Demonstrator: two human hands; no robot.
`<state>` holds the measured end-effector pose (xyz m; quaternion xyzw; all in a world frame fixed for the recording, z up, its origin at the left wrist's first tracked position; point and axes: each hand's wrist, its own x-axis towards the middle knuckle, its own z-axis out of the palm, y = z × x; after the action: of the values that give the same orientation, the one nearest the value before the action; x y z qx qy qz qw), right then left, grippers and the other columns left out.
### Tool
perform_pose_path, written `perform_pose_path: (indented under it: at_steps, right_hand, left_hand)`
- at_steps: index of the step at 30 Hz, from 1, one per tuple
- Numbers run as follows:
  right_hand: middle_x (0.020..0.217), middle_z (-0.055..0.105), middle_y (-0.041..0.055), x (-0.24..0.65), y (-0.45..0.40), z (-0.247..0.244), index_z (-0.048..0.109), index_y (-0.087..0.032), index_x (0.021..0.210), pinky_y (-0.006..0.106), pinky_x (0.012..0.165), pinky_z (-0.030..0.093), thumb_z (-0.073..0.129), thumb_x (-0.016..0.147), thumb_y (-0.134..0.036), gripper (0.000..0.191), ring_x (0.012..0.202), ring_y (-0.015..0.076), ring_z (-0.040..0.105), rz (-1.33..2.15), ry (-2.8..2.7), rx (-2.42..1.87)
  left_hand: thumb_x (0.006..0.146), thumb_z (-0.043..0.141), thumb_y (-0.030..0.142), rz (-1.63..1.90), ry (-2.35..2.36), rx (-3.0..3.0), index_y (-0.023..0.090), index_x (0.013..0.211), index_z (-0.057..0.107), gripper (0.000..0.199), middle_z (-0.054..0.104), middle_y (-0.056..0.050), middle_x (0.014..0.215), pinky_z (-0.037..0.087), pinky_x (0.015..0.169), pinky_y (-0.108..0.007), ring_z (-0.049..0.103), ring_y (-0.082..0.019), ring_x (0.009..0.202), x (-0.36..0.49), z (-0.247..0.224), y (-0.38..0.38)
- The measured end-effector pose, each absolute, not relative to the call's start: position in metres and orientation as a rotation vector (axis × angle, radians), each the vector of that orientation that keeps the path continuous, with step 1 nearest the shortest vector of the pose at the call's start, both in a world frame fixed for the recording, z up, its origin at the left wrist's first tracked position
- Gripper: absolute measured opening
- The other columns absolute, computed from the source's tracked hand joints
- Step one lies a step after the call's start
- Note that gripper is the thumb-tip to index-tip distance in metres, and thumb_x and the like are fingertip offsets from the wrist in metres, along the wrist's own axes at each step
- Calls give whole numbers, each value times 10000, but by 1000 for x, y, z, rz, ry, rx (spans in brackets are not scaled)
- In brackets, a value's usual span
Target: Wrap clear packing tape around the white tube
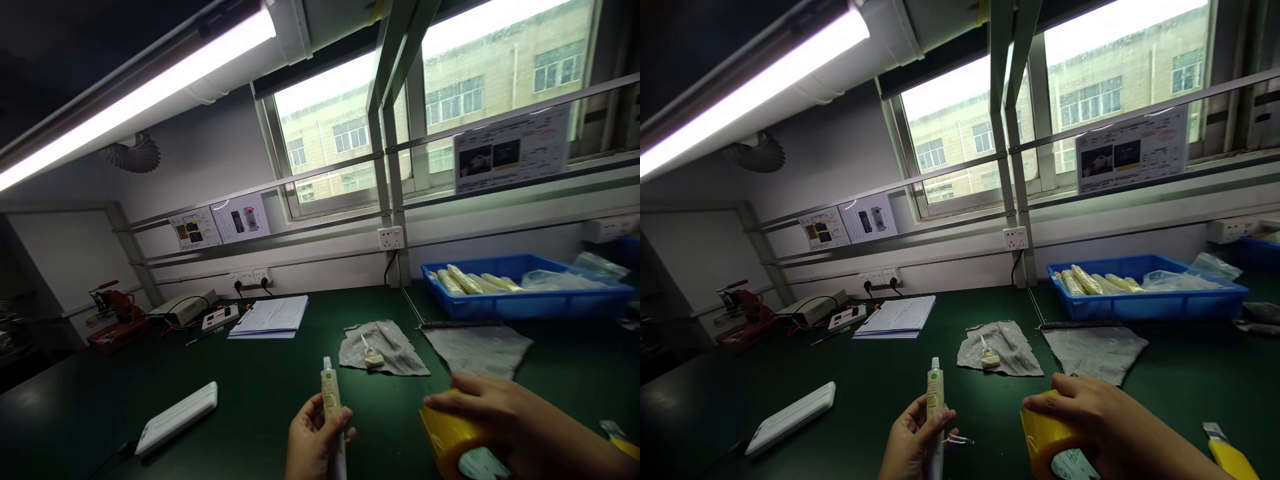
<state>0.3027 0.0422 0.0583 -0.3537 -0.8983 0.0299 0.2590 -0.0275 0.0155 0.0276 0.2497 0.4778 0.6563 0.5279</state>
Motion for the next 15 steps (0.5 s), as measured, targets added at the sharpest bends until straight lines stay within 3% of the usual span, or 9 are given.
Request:
perform_pose_path:
  at_steps: [4,8,15]
  right_hand:
    - [1071,691,46,303,42,58,570,-463,1458,286,718,511,624,798,-5,806,850,212,712,146,-2538,-1046]
    - [1108,672,46,304,42,58,523,-493,1479,314,756,518,606,818,-2,827,899,227,709,174,-2584,-1102]
    - [1066,700,53,303,42,60,589,-436,1448,270,715,506,633,815,-23,756,848,209,713,132,-2511,-1004]
  left_hand:
    - [388,1093,354,1530,1154,581,126,959,738,710,801,-87,795,663,630,-314,789,-269,793,-27,28,16]
    - [507,1068,279,1504,1130,574,119,1021,717,643,838,-153,934,671,692,-318,808,-293,872,-27,35,14]
    - [519,1061,349,1428,976,583,108,1114,704,734,829,-202,1030,677,719,-417,802,-369,930,-26,40,9]
